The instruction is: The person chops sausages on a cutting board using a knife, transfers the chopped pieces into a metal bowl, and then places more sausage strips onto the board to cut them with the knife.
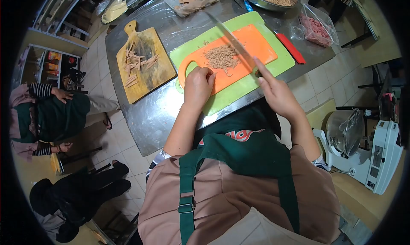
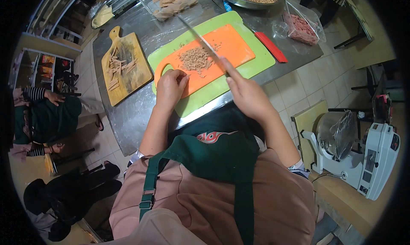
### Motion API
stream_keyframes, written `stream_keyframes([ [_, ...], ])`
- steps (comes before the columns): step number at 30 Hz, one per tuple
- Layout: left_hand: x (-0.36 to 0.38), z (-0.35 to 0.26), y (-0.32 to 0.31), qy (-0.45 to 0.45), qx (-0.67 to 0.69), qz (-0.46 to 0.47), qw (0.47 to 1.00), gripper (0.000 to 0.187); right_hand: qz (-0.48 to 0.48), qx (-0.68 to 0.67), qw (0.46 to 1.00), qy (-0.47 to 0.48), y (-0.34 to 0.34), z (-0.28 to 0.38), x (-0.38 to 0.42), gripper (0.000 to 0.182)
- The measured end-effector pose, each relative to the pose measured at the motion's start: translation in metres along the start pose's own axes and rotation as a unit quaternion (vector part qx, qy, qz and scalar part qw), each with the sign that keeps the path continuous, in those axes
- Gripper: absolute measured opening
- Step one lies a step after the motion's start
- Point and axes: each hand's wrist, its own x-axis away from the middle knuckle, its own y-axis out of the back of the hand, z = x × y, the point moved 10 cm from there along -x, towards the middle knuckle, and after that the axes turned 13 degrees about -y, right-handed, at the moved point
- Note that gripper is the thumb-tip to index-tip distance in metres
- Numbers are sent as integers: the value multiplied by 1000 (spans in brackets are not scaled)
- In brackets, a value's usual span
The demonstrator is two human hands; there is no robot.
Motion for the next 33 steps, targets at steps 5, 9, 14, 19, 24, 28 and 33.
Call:
stream_keyframes([
  [5,-1,-8,-5,-26,-25,2,999,12,11,-8,998,-61,14,-15,1,49],
  [9,-11,-27,-17,-82,-22,5,996,11,11,-15,998,-54,14,-23,3,49],
  [14,-25,-38,-21,-144,-46,-32,988,12,22,-15,997,-69,14,-30,9,50],
  [19,-36,-50,-17,-197,-62,-22,978,18,39,-24,997,-66,12,-40,18,50],
  [24,-38,-53,-18,-163,-75,4,984,18,-6,-26,997,-68,24,-51,17,50],
  [28,-35,-45,-24,-114,-135,40,983,16,-55,33,995,-80,31,-65,7,50],
  [33,-37,-41,-25,-118,-158,31,980,15,-107,199,967,-122,43,-71,-10,47],
])
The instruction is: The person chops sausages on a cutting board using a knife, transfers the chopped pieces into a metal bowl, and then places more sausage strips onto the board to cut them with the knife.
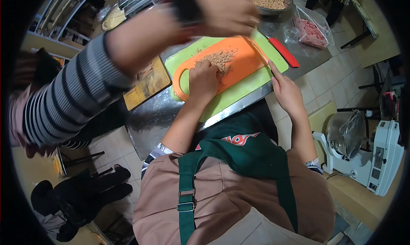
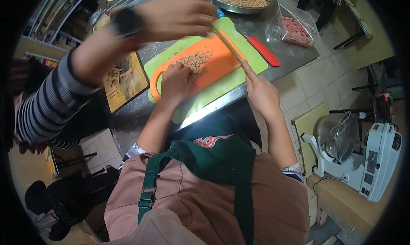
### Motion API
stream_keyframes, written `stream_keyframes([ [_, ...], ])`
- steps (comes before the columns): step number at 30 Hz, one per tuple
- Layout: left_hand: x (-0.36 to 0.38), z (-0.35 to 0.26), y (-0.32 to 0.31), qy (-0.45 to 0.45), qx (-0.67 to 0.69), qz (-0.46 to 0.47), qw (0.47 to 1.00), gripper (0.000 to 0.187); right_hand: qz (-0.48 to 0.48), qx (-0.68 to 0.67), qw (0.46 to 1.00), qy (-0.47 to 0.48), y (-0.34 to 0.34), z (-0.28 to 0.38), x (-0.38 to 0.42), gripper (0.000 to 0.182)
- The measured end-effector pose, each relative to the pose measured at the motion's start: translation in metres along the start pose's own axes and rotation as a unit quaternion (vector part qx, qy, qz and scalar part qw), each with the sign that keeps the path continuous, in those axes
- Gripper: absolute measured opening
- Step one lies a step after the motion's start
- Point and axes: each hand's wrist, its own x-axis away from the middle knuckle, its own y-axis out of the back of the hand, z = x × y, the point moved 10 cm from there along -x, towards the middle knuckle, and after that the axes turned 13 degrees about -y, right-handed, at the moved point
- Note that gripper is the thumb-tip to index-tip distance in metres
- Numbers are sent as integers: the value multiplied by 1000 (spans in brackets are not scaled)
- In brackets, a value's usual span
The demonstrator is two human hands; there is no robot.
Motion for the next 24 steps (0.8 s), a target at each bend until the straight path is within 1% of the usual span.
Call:
stream_keyframes([
  [1,-2,-1,0,-3,-8,20,1000,15,-1,0,1000,2,0,1,-3,47],
  [3,-2,2,-9,5,-9,68,998,14,-38,58,998,4,3,1,-7,45],
  [4,-2,3,-11,-6,19,62,998,15,-38,57,998,6,2,2,-9,45],
  [7,-4,4,-11,-1,7,71,997,16,-49,59,997,30,0,8,-9,45],
  [8,-5,5,-16,7,-2,113,994,15,-41,66,997,29,-3,12,-8,45],
  [9,-4,5,-21,14,-10,155,988,23,-33,72,996,29,-6,15,-8,46],
  [10,-4,8,-25,14,-9,156,988,23,-32,72,996,28,-11,15,-11,46],
  [12,-9,1,-1,-57,19,5,998,21,-70,61,994,64,-16,23,-14,49],
  [13,-9,6,-11,-34,74,58,995,25,-60,71,995,47,-20,25,-17,46],
  [14,-9,6,-10,-34,74,58,995,25,-60,71,995,47,-23,28,-20,46],
  [16,-11,-11,13,-117,66,-35,990,28,-107,27,992,69,-23,37,-23,33],
  [17,-9,-10,11,-116,64,-31,991,34,-121,-16,988,96,-23,41,-26,28],
  [18,-4,-6,4,-117,64,-30,991,34,-121,-17,988,95,-24,46,-31,28],
  [19,3,-1,2,-115,75,-56,989,37,-105,-4,993,53,-28,46,-39,29],
  [20,9,5,-1,-113,87,-82,986,41,-88,9,996,11,-33,43,-45,29],
  [21,10,17,-20,-58,100,-6,993,46,-88,9,996,11,-34,46,-47,29],
  [22,12,19,-26,-57,100,-7,993,46,-109,7,994,23,-32,51,-48,30],
  [24,20,32,-58,52,257,44,964,42,-129,4,991,37,-33,54,-52,30],
])
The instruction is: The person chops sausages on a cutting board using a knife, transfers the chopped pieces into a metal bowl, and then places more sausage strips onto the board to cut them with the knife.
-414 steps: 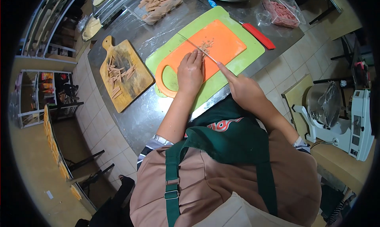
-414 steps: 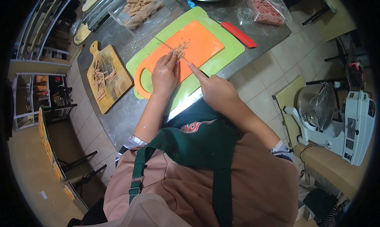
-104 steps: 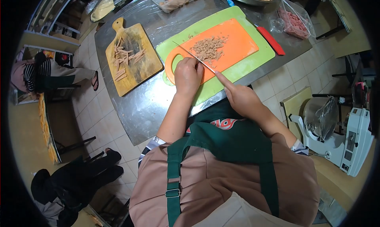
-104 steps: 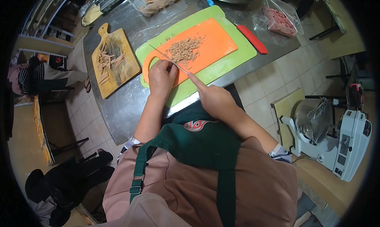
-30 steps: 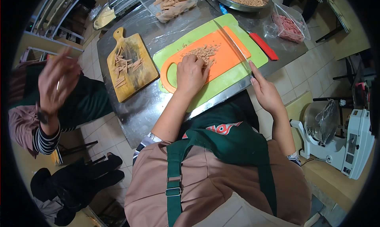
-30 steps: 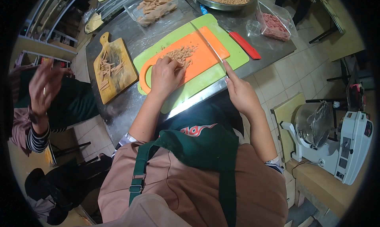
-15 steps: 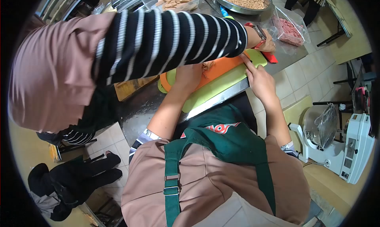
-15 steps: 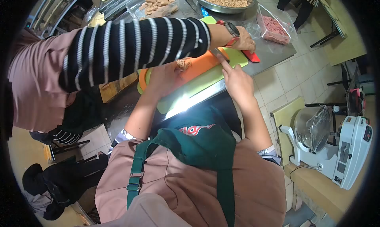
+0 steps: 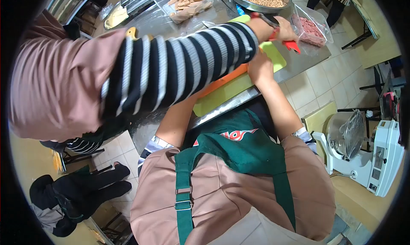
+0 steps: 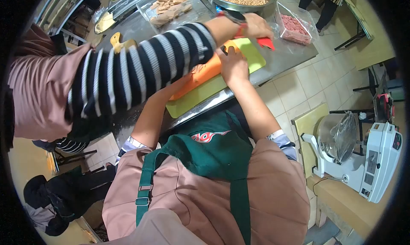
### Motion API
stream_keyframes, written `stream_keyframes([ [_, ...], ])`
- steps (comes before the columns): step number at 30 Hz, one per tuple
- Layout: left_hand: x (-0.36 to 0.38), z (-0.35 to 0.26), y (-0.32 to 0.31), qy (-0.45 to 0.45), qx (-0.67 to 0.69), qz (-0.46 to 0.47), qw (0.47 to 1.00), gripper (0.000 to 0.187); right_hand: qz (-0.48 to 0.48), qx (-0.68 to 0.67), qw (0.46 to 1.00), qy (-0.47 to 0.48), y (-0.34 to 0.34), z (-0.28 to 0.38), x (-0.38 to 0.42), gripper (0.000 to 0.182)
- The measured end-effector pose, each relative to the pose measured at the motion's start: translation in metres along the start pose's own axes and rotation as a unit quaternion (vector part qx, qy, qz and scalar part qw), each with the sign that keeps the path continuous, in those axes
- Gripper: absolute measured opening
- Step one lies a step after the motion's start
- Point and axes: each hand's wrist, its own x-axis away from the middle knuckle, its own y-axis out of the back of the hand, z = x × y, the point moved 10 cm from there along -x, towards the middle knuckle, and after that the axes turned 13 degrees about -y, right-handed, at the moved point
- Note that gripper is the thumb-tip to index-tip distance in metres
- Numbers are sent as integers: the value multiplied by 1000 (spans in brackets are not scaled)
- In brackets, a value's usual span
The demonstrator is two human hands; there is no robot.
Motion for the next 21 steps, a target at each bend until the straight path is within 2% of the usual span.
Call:
stream_keyframes([
  [1,2,11,-9,56,81,14,995,40,-38,47,997,51,2,9,0,34],
  [2,1,13,-7,55,80,11,995,40,-76,94,987,102,4,19,2,38],
  [3,-8,-9,8,19,-30,37,999,28,-68,113,985,111,4,24,2,39],
  [4,-14,-27,18,-16,-139,63,988,17,-125,41,981,142,17,30,6,33],
  [5,-15,-45,27,-46,-198,40,978,14,-102,4,982,161,15,33,4,29],
  [6,-15,-52,30,-85,-201,25,976,11,-79,-33,980,180,17,38,5,24],
  [7,-16,-52,29,-78,-198,24,977,11,-38,-78,978,189,16,44,6,19],
  [8,-16,-51,29,-71,-195,24,978,11,-38,-77,978,189,16,48,6,19],
  [10,-12,-52,33,-87,-190,9,978,12,47,-57,973,220,-1,61,10,27],
  [14,-3,-49,47,-77,-135,-16,988,16,77,-27,976,203,-13,68,5,32],
  [16,5,-36,57,-4,-19,-41,999,16,81,-35,975,206,-11,71,4,29],
  [18,12,-32,65,8,-28,-42,999,17,120,-31,976,178,-15,68,0,23],
  [21,31,-7,71,125,79,-82,986,19,130,-60,971,190,-21,68,-2,16],
])
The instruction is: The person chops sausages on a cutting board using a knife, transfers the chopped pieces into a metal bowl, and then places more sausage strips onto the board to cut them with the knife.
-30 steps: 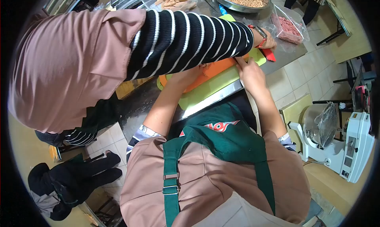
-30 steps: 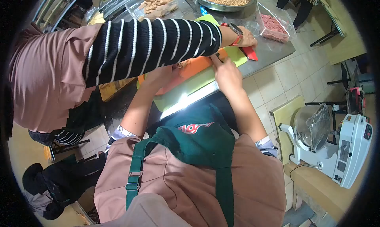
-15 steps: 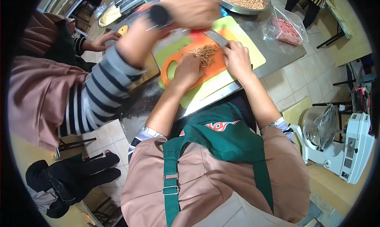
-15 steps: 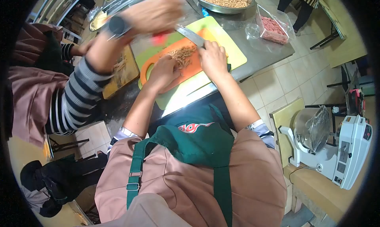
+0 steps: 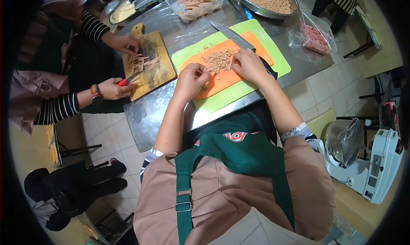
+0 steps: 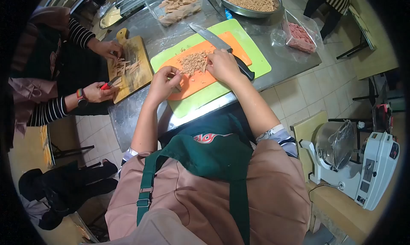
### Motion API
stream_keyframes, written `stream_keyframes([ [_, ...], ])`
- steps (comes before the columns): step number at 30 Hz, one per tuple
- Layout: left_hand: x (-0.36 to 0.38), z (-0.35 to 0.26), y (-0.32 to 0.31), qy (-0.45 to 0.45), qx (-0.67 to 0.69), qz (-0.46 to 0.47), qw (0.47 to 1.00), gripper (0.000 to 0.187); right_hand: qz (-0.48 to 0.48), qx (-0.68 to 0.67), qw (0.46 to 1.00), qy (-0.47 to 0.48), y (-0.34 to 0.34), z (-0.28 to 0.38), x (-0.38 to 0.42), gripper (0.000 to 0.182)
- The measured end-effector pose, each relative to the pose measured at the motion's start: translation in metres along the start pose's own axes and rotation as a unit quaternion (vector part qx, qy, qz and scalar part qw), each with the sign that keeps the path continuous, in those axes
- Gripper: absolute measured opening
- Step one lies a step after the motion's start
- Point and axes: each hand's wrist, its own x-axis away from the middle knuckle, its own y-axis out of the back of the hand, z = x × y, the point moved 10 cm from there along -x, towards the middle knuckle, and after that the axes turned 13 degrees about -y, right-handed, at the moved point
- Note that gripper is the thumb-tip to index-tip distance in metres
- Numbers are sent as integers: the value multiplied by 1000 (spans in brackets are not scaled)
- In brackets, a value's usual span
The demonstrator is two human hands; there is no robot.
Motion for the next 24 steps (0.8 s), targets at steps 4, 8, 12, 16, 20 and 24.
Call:
stream_keyframes([
  [4,13,18,2,48,-4,4,999,19,-38,-29,999,18,5,6,1,10],
  [8,19,26,2,58,31,-27,997,16,-8,-56,997,48,-1,11,0,10],
  [12,19,27,0,62,74,-48,994,15,34,-104,994,-12,-2,0,-6,13],
  [16,19,30,-1,69,94,-65,991,16,73,-163,981,-75,1,-13,-6,15],
  [20,19,27,-2,76,107,-71,989,20,57,-153,985,-56,7,-6,-2,20],
  [24,19,33,-10,87,188,-73,976,22,0,-78,997,-4,4,9,1,20],
])
